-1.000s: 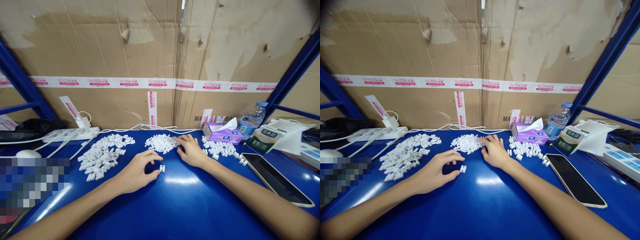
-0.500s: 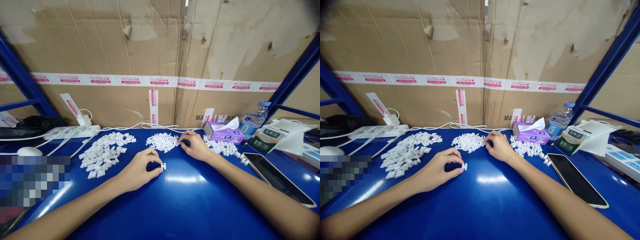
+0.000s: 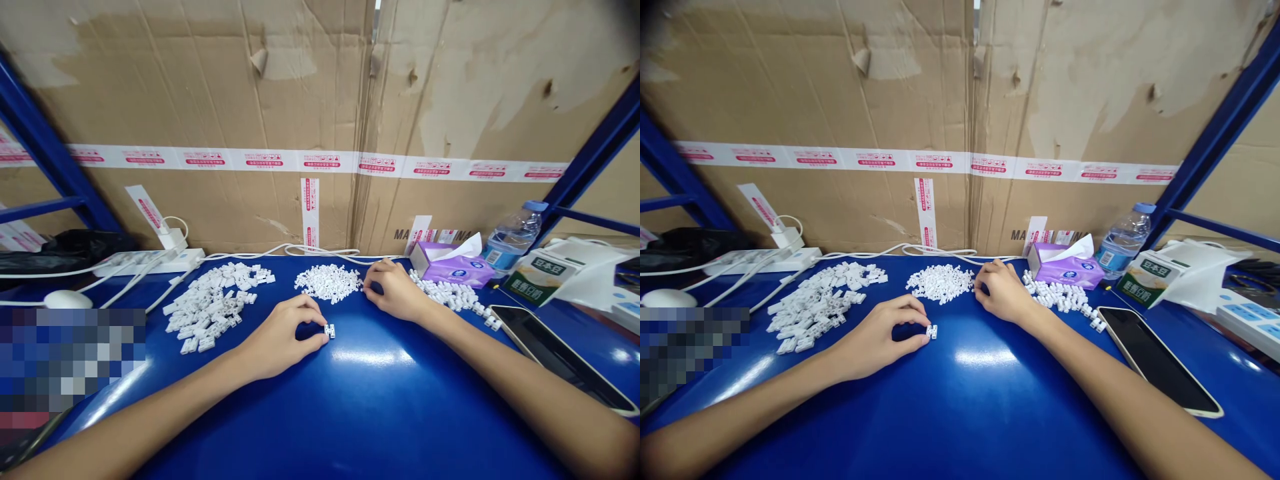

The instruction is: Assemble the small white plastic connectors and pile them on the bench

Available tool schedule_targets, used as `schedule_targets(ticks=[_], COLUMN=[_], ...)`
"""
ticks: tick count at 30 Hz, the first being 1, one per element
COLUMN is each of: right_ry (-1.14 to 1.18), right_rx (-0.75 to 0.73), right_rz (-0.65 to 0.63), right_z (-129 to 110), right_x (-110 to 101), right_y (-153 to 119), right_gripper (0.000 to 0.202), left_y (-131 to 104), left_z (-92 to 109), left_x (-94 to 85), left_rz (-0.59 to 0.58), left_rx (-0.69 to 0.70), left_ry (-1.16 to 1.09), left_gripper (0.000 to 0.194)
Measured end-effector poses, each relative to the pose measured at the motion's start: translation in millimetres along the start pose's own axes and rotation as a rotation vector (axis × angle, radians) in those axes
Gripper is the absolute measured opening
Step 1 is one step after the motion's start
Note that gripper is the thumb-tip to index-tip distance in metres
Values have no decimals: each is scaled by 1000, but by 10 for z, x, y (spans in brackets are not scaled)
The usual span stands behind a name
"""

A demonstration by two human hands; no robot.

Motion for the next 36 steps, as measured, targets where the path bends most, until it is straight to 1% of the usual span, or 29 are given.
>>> schedule_targets(ticks=[5,10,15,18,21,25,29,34,36], right_ry=[-33,5,82,139,240,355,459,689,715], right_rx=[21,58,76,69,30,-6,-1,49,70], right_rz=[-155,-276,-378,-386,-391,-364,-341,-291,-264], right_z=[-6,0,-135,-289,-466,-644,-712,-764,-786], right_x=[-94,-181,-262,-293,-301,-292,-258,-174,-145], right_y=[-16,-84,-123,-138,-165,-202,-215,-216,-215], right_gripper=[11,15,12,11,14,14,15,17,17], left_y=[-11,-19,-5,-2,1,-2,-9,-23,-30], left_z=[-6,-16,-34,-37,-27,-8,2,6,7], left_x=[9,5,11,17,22,28,28,33,39], left_rz=[4,4,0,0,1,2,2,-6,-9], left_rx=[7,8,26,36,44,55,64,74,88], left_ry=[6,5,9,10,10,16,11,6,8], left_gripper=[6,5,6,6,6,7,8,9,9])
Point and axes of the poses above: each hand's wrist, its own y-axis towards the middle knuckle, its own x-axis out of the palm, z = x × y, the point moved 2 cm from there along y, towards the middle knuckle, and after that the axes turned 11 degrees about -y, right-handed, at the moved point
